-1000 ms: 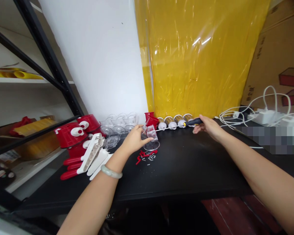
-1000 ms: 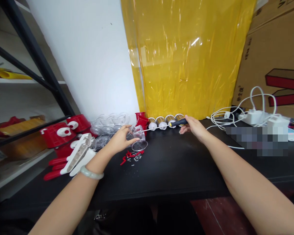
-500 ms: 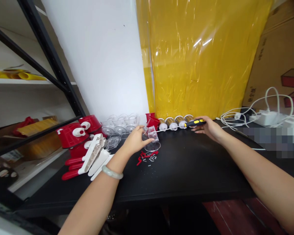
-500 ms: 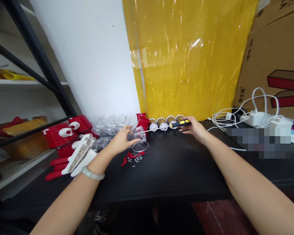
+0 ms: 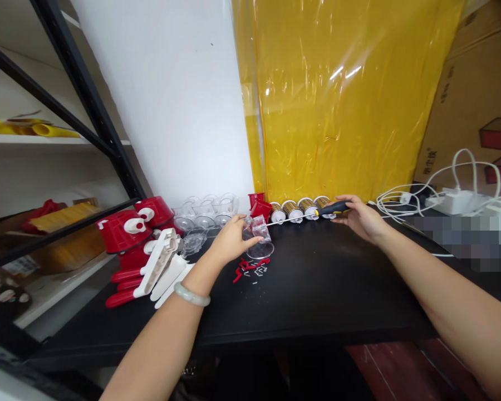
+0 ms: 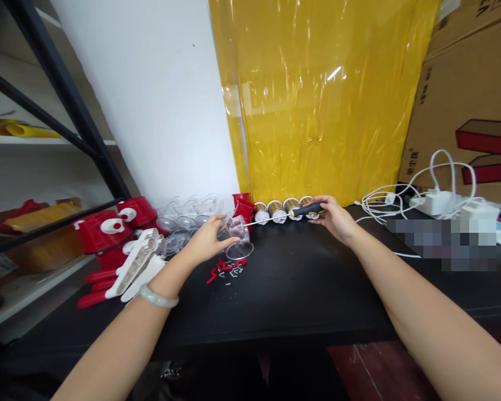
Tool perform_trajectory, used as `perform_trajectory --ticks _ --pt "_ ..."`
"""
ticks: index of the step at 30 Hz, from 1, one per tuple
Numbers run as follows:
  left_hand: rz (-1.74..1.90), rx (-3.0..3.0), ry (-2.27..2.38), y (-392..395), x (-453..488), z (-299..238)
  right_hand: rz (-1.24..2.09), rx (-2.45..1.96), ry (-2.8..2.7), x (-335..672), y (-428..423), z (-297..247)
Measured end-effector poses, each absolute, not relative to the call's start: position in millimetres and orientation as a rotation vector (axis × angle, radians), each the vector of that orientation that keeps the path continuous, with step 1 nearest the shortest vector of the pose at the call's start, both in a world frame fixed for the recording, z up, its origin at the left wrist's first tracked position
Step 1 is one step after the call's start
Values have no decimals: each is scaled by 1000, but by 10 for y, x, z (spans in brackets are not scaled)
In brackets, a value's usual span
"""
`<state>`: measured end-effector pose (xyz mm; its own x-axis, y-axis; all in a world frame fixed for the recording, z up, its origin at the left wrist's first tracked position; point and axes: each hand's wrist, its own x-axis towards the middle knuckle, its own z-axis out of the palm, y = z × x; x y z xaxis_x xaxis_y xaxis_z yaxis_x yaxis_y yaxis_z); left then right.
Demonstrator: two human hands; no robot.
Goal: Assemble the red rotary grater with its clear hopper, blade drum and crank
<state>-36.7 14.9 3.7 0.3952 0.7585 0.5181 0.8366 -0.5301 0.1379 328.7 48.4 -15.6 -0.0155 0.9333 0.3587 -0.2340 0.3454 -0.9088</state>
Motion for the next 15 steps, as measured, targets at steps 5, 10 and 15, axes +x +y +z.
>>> perform_trajectory --ticks 5,10,15 --pt "-822 -2491 -1435 158 -379 21 945 -909 -1368 3306 480 -171" --pt "-827 -2486 -1434 172 -388 4 1114 -764 -1253 3297 467 -142" --pt "-829 -2489 -1413 180 -391 -2 1022 -847 -1324 3299 490 -172"
